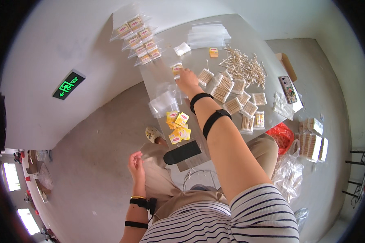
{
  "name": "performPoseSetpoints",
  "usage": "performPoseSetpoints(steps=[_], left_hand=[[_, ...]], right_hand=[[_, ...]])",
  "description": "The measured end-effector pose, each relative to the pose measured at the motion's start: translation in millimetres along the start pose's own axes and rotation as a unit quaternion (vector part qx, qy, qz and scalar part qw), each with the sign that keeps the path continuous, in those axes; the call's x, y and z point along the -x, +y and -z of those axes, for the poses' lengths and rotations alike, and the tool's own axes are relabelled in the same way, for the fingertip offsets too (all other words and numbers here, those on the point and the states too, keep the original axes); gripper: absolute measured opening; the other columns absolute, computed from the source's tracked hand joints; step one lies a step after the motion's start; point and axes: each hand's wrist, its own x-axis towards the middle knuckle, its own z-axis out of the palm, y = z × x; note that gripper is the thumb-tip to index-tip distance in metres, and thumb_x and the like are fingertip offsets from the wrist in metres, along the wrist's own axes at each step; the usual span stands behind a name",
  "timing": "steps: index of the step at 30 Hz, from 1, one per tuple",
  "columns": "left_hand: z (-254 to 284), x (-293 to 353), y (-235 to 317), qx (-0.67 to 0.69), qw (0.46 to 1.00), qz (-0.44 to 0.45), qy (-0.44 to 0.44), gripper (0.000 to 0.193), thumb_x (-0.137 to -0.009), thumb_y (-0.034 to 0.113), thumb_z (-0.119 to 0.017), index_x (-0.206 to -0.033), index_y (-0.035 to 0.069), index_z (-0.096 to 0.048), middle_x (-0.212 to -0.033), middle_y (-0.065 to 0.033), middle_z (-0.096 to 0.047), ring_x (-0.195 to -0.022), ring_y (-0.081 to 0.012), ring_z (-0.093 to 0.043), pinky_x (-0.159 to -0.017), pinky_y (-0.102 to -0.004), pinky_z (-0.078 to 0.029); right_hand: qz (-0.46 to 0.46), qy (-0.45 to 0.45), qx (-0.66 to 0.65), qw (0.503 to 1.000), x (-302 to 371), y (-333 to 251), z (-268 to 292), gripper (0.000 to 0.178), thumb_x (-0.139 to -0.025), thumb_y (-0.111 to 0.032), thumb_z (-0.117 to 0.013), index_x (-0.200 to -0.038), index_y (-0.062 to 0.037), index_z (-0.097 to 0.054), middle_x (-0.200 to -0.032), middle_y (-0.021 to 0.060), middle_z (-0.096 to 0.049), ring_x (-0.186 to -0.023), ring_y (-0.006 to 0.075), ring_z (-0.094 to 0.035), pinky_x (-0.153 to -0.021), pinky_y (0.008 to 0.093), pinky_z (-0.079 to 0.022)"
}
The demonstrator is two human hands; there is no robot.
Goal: The person packs cotton swabs into small clear plastic bags, seals them, and stacks the finished packages on a table. They handle multiple swab bundles and plastic bags, arranging the sealed packs in neat rows.
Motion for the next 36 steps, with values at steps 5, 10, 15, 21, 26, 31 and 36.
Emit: performPoseSetpoints(steps=[5, 10, 15, 21, 26, 31, 36], left_hand=[[-5, -1, -6, -0.055, 0.997, -0.045, 0.007, 0.01, -0.095, 0.007, -0.063, -0.101, 0.006, -0.071, -0.084, -0.0027, -0.07, -0.06, -0.007, -0.046, -0.057, -0.0234, -0.037], [-12, -9, 13, -0.07, 0.995, -0.071, -0.012, 0.01, -0.09, 0.003, -0.065, -0.098, 0.006, -0.072, -0.083, -0.0025, -0.07, -0.061, -0.0088, -0.049, -0.057, -0.0242, -0.038], [-16, -10, 15, -0.089, 0.991, -0.098, -0.011, 0.009, -0.091, 0.007, -0.067, -0.099, 0.007, -0.072, -0.083, -0.0034, -0.07, -0.065, -0.011, -0.054, -0.06, -0.0255, -0.042], [-23, 0, 26, -0.043, 0.997, -0.064, -0.013, 0.011, -0.095, 0.015, -0.068, -0.102, 0.008, -0.072, -0.084, -0.0009, -0.07, -0.069, -0.0091, -0.056, -0.066, -0.0238, -0.046], [-58, 34, 124, 0.082, 0.991, -0.067, -0.078, 0.019, -0.1, 0.024, -0.067, -0.099, 0.005, -0.07, -0.084, -0.0001, -0.069, -0.076, -0.0063, -0.058, -0.071, -0.023, -0.047], [-91, 71, 166, 0.254, 0.937, -0.081, -0.224, 0.025, -0.101, 0.028, -0.067, -0.095, 0.004, -0.069, -0.084, -0.0013, -0.068, -0.079, -0.0065, -0.059, -0.074, -0.0233, -0.047], [-80, 111, 197, 0.21, 0.945, -0.031, -0.249, 0.022, -0.102, 0.026, -0.064, -0.093, 0.006, -0.069, -0.086, -0.0001, -0.067, -0.078, -0.0065, -0.056, -0.074, -0.0233, -0.045]], right_hand=[[-0.127, 0.028, 0.029, 0.991, -34, -15, -22, 0.052, -0.085, -0.036, -0.076, -0.123, -0.005, -0.059, -0.127, 0.0148, -0.063, -0.125, 0.0333, -0.057, -0.103, 0.0428, -0.05], [-0.152, 0.043, 0.03, 0.987, -50, 5, -35, 0.049, -0.08, -0.036, -0.081, -0.115, -0.0037, -0.067, -0.116, 0.016, -0.069, -0.105, 0.0303, -0.067, -0.093, 0.0407, -0.054], [-0.115, -0.014, -0.314, 0.942, -8, -10, -10, 0.039, -0.081, -0.022, -0.082, -0.112, -0.0026, -0.069, -0.096, 0.0076, -0.072, -0.085, 0.0184, -0.067, -0.078, 0.0328, -0.053], [0.029, -0.081, -0.385, 0.919, 146, -9, 16, 0.027, -0.084, -0.009, -0.079, -0.108, -0.0031, -0.068, -0.094, 0.0047, -0.068, -0.08, 0.0147, -0.063, -0.072, 0.0326, -0.051], [0.146, 0.114, -0.169, 0.968, 257, -30, 69, 0.023, -0.079, -0.005, -0.077, -0.101, -0.0071, -0.068, -0.092, 0.0069, -0.057, -0.085, 0.0259, -0.058, -0.078, 0.0374, -0.046], [0.222, 0.245, -0.063, 0.942, 328, -34, 106, 0.036, -0.068, -0.004, -0.077, -0.102, -0.0108, -0.07, -0.094, 0.0066, -0.056, -0.09, 0.027, -0.055, -0.082, 0.0391, -0.041], [0.256, 0.315, -0.026, 0.913, 368, -22, 129, 0.038, -0.068, -0.008, -0.078, -0.105, -0.013, -0.069, -0.095, 0.004, -0.058, -0.089, 0.0253, -0.055, -0.081, 0.0397, -0.041]])
